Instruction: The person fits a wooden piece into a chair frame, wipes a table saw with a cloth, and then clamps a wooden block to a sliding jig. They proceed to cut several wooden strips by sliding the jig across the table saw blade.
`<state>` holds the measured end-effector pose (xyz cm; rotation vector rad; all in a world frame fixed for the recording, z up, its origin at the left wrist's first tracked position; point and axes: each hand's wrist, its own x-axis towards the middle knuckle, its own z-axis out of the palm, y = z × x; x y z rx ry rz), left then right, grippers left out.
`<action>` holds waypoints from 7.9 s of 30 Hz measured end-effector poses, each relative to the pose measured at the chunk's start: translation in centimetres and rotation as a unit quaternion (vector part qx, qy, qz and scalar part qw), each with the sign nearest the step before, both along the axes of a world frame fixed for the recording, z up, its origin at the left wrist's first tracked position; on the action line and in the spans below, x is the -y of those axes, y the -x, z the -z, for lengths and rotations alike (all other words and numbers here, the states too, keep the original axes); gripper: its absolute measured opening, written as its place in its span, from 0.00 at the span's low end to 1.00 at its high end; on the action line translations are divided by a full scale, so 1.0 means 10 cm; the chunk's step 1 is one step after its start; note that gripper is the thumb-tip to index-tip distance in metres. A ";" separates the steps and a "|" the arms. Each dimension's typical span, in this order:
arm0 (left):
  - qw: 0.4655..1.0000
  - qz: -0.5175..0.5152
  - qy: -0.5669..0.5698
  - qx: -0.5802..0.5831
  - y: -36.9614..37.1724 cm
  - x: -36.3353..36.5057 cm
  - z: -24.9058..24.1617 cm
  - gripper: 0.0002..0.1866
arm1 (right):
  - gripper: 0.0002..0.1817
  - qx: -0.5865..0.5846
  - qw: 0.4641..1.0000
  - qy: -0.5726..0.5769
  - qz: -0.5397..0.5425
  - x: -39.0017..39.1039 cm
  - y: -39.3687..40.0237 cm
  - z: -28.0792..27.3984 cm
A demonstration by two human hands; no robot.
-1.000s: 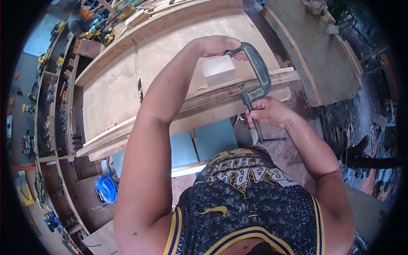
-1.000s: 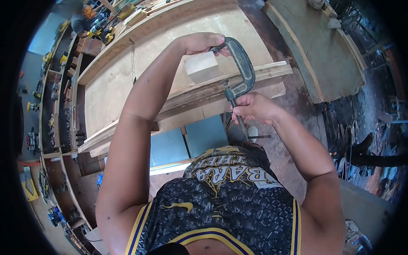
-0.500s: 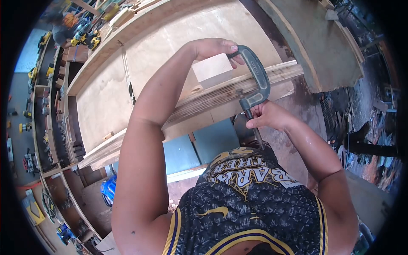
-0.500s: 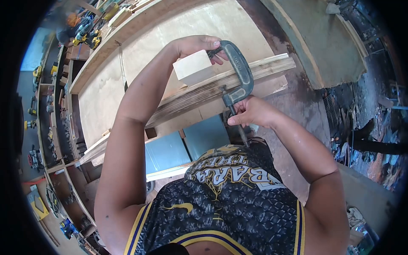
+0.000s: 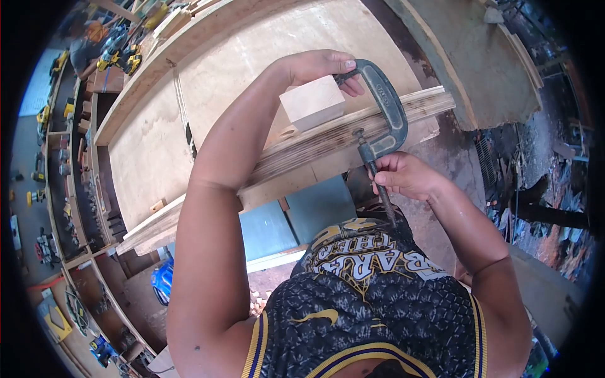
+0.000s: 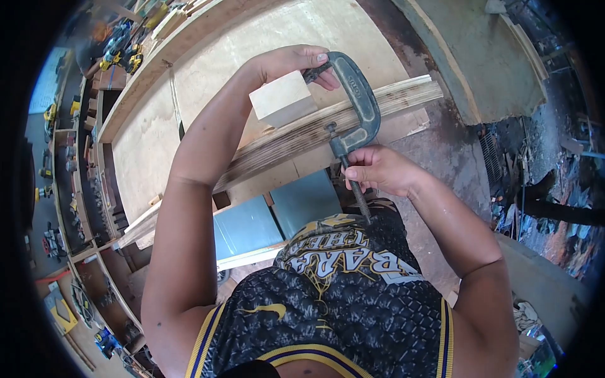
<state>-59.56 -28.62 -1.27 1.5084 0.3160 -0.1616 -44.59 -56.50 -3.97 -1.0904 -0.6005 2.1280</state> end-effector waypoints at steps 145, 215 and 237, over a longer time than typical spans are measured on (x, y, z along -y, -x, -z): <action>0.955 -0.203 0.166 -0.140 0.82 0.16 0.41 0.26 | 0.23 0.297 0.949 -0.032 0.103 0.12 0.73 0.07; 0.981 -0.113 0.161 0.000 0.72 0.08 0.64 0.33 | 0.24 0.290 0.949 0.041 0.117 0.07 1.04 -0.07; 0.971 -0.125 0.198 -0.040 0.77 0.05 0.95 0.28 | 0.20 0.329 0.938 -0.075 0.078 0.59 0.92 -0.04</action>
